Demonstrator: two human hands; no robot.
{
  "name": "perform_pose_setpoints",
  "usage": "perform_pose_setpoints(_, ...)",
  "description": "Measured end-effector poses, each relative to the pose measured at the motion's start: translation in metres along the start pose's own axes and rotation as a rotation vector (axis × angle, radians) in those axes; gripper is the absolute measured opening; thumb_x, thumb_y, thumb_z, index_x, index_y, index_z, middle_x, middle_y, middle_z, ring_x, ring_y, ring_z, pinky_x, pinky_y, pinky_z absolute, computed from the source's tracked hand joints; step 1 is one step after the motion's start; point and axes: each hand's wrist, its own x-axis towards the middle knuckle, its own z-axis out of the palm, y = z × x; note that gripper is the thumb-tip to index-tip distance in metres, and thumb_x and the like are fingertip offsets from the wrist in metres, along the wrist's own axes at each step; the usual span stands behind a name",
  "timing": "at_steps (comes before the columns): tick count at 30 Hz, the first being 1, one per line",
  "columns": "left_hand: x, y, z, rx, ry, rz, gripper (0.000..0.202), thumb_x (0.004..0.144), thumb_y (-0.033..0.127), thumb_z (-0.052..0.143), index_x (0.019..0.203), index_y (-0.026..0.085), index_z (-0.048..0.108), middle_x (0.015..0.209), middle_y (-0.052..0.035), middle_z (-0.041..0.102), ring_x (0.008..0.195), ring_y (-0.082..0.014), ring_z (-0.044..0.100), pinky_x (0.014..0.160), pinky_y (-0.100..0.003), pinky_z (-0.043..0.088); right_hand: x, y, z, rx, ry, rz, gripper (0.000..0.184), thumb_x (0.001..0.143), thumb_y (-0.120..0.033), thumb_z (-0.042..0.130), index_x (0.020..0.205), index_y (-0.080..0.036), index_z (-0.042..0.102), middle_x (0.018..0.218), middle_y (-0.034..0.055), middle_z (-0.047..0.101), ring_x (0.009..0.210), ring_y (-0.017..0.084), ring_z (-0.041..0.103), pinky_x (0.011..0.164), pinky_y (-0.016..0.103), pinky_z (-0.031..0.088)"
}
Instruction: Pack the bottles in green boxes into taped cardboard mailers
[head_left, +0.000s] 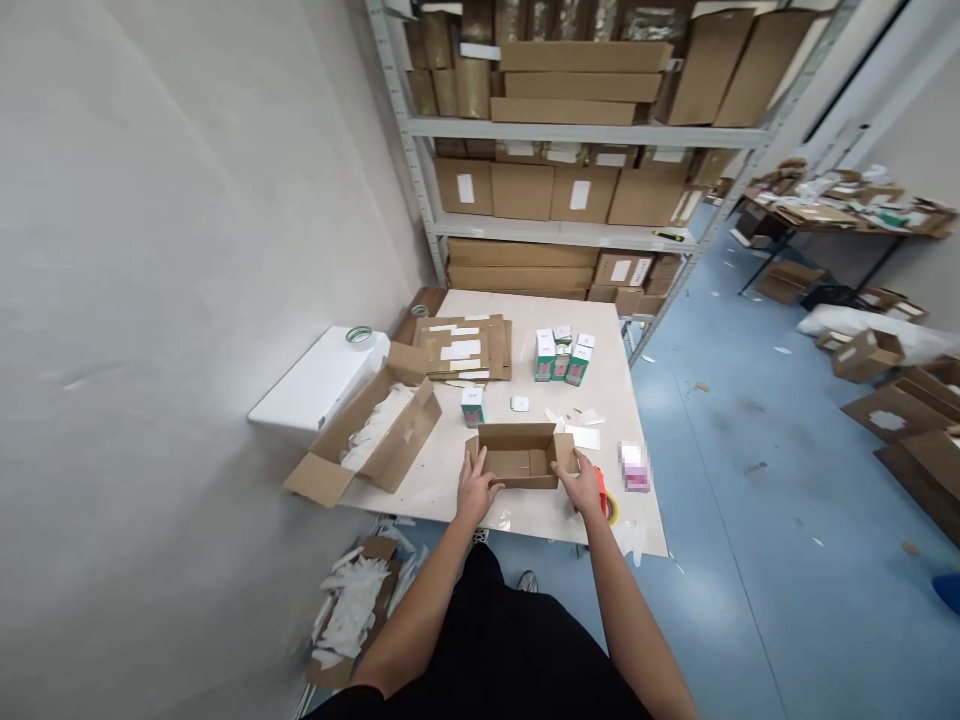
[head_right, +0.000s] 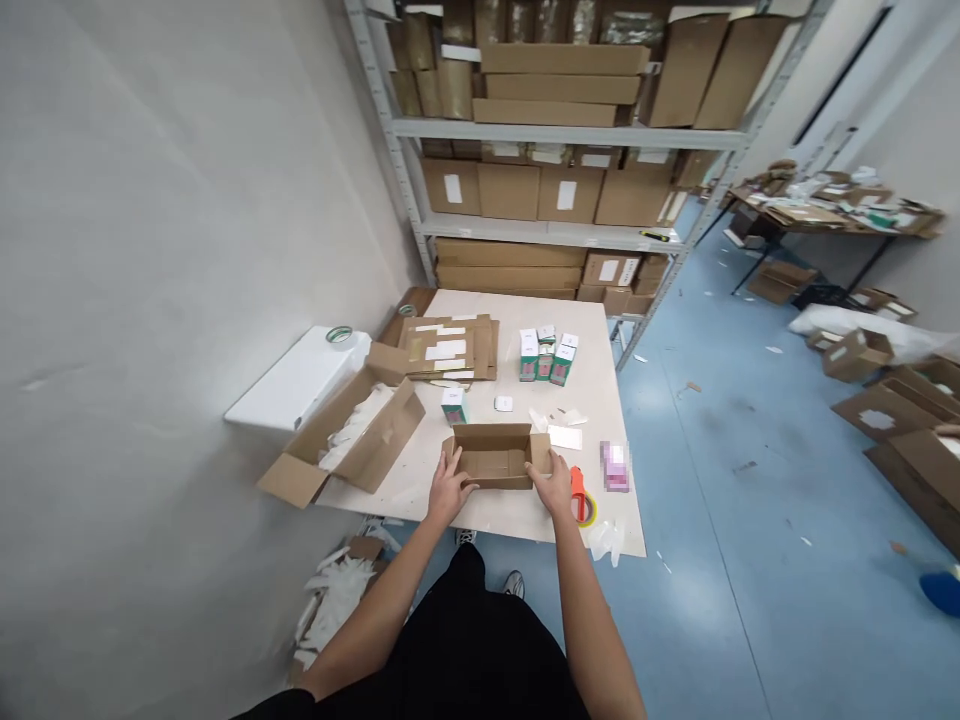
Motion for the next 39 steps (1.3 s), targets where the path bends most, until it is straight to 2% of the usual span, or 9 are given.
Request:
perform_pose_setpoints(5,-0.032,-0.024,-0.029,-0.022,0.103,-0.077,0.012,0.087,0.031,0.075,0.083,0.019,0.074,0.170,-0.0056,0.031,0.160,-0.0417,0.006,0.129,-0.062,0.018,0.017,-0.061,-0.001,0.120,-0.018,-0.128,0.084,0.087,-0.068,0.059,0.154,-0.020,0.045,0.160,0.0131,0.045,0.150,0.034,0.037,0.122,0.044,0.035)
perform_pose_setpoints(9,-0.062,-0.046,-0.044,-0.002,0.188,-0.171,0.018,0.090,0.034,0.072,0.079,0.019,0.073,0.170,-0.0065,0.031,0.160,-0.0412,0.005,0.130,-0.062,0.014,0.032,-0.105,0.016,0.108,-0.125,-0.260,0.081,0.087,-0.066,0.061,0.153,-0.022,0.047,0.161,0.0125,0.045,0.150,0.033,0.039,0.122,0.046,0.035)
perform_pose_setpoints(13,-0.091,-0.066,-0.062,-0.015,0.219,-0.270,0.016,0.088,0.032,0.073,0.076,0.021,0.071,0.169,-0.0046,0.033,0.160,-0.0412,0.006,0.130,-0.064,0.013,0.047,-0.154,0.050,0.076,-0.221,-0.432,0.077,0.088,-0.062,0.061,0.153,-0.023,0.047,0.161,0.0117,0.045,0.150,0.031,0.038,0.122,0.047,0.036)
perform_pose_setpoints(20,-0.131,-0.106,-0.090,-0.032,0.286,-0.449,0.017,0.089,0.033,0.071,0.076,0.022,0.070,0.168,-0.0036,0.035,0.160,-0.0420,0.004,0.128,-0.068,0.014,0.053,-0.256,0.137,-0.002,-0.402,-0.729,0.067,0.092,-0.049,0.058,0.152,-0.021,0.047,0.159,0.0122,0.046,0.150,0.029,0.039,0.123,0.046,0.036)
perform_pose_setpoints(25,-0.133,-0.130,-0.097,-0.067,0.323,-0.499,0.017,0.088,0.033,0.072,0.075,0.022,0.071,0.168,-0.0041,0.036,0.160,-0.0422,0.003,0.129,-0.066,0.013,0.059,-0.315,0.198,-0.060,-0.512,-0.898,0.063,0.091,-0.038,0.058,0.150,-0.019,0.050,0.157,0.0123,0.049,0.148,0.026,0.042,0.124,0.040,0.033)
perform_pose_setpoints(29,-0.124,-0.139,-0.102,-0.083,0.300,-0.532,0.015,0.087,0.034,0.073,0.077,0.022,0.072,0.168,-0.0030,0.035,0.160,-0.0410,0.004,0.128,-0.066,0.016,0.073,-0.352,0.246,-0.175,-0.600,-0.941,0.055,0.091,-0.032,0.059,0.144,-0.020,0.057,0.157,0.0113,0.049,0.147,0.026,0.043,0.125,0.040,0.032)
perform_pose_setpoints(33,-0.115,-0.144,-0.102,-0.112,0.264,-0.524,0.014,0.085,0.034,0.075,0.076,0.023,0.073,0.167,-0.0026,0.036,0.160,-0.0417,0.007,0.127,-0.068,0.017,0.093,-0.378,0.291,-0.359,-0.708,-0.925,0.054,0.088,-0.027,0.064,0.141,-0.018,0.061,0.155,0.0123,0.051,0.146,0.026,0.046,0.123,0.038,0.034)
perform_pose_setpoints(36,-0.110,-0.147,-0.098,-0.157,0.261,-0.526,0.012,0.086,0.033,0.074,0.077,0.025,0.074,0.165,-0.0003,0.040,0.160,-0.0411,0.007,0.126,-0.071,0.015,0.107,-0.391,0.320,-0.501,-0.775,-0.922,0.061,0.084,-0.024,0.069,0.143,-0.018,0.060,0.159,0.0126,0.047,0.143,0.028,0.049,0.119,0.038,0.039)
perform_pose_setpoints(39,-0.105,-0.149,-0.093,-0.194,0.271,-0.538,0.013,0.087,0.034,0.073,0.078,0.025,0.075,0.167,0.0001,0.037,0.160,-0.0407,0.007,0.126,-0.070,0.016,0.120,-0.402,0.345,-0.620,-0.812,-0.918,0.068,0.080,-0.020,0.072,0.147,-0.020,0.057,0.162,0.0117,0.043,0.135,0.029,0.057,0.112,0.035,0.046)
